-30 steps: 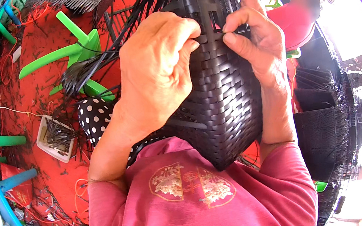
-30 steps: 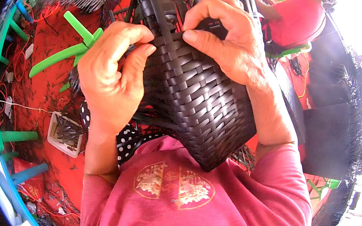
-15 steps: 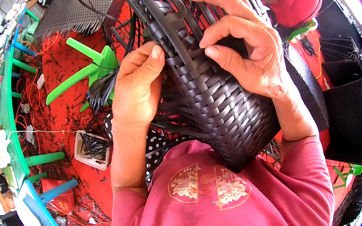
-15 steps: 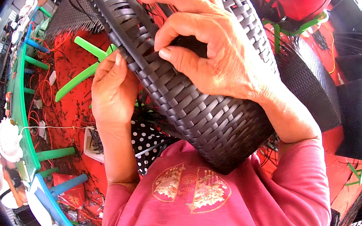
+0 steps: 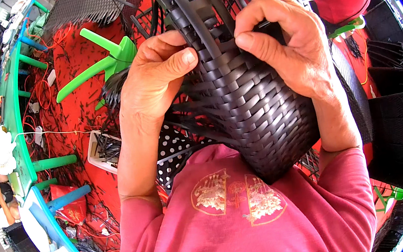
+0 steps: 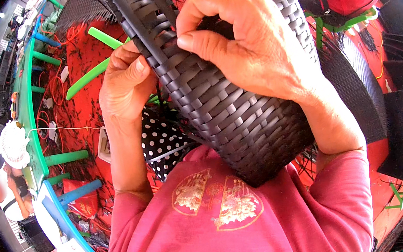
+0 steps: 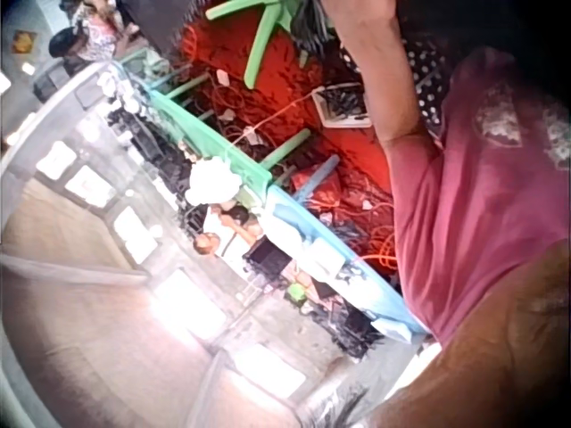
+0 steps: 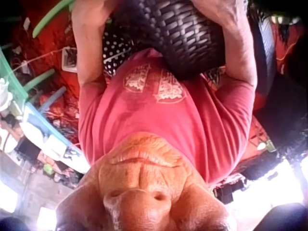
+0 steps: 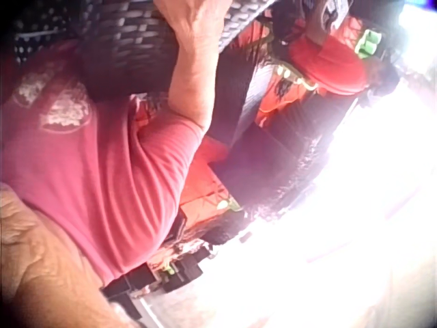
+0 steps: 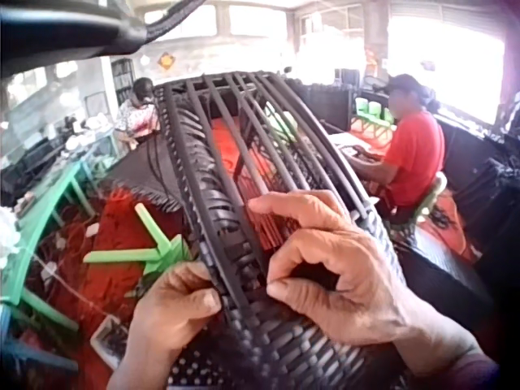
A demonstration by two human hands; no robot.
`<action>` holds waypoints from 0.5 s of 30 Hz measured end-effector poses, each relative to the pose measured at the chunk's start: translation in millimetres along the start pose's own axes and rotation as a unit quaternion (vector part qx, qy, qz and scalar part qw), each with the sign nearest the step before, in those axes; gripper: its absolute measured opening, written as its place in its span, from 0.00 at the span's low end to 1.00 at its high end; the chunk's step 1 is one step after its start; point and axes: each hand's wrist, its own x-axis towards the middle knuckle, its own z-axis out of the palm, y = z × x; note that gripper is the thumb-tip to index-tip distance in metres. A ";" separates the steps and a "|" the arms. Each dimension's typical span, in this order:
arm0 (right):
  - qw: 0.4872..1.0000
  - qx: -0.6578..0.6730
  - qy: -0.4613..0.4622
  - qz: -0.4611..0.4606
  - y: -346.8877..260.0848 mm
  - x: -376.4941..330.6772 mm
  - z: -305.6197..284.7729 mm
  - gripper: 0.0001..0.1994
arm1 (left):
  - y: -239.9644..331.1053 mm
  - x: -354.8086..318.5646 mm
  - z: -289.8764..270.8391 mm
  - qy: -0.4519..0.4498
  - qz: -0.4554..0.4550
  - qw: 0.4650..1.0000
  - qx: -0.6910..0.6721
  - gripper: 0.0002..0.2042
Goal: The person weaves a black plastic basket by hand, interlacing flexible plastic strips through a vertical frame. They rotate the basket to access different sides and pull the strips tight to secure the weave pattern.
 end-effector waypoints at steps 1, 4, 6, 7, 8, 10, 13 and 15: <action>1.000 0.019 0.006 -0.002 1.1 0.8 0.2 0.06 | -0.4 0.3 -1.6 -0.001 0.007 1.000 0.007 0.19; 0.997 0.072 0.018 -0.006 12.4 -0.2 2.9 0.04 | -1.6 0.3 -4.3 -0.009 0.013 1.000 0.022 0.20; 0.999 0.050 0.000 -0.004 11.8 -0.6 1.6 0.04 | 2.4 -1.7 2.6 0.000 -0.007 0.999 0.033 0.20; 0.999 0.039 -0.010 -0.004 11.9 -0.4 1.1 0.05 | 3.2 -2.9 5.0 0.005 -0.017 0.999 0.039 0.20; 1.000 0.027 -0.012 -0.007 11.1 -0.1 1.2 0.04 | 2.9 -4.0 5.0 0.008 -0.018 0.999 0.037 0.20; 1.000 0.019 -0.005 -0.017 9.0 0.1 0.4 0.05 | 3.6 -5.7 7.3 0.013 -0.020 0.999 0.036 0.20; 0.998 0.031 0.047 -0.042 13.5 -0.2 3.3 0.04 | -7.9 -6.3 8.6 0.026 0.045 0.997 0.053 0.20; 0.991 0.051 0.109 -0.064 23.3 -2.1 4.8 0.03 | -8.2 -8.0 10.9 0.051 0.042 0.996 0.054 0.19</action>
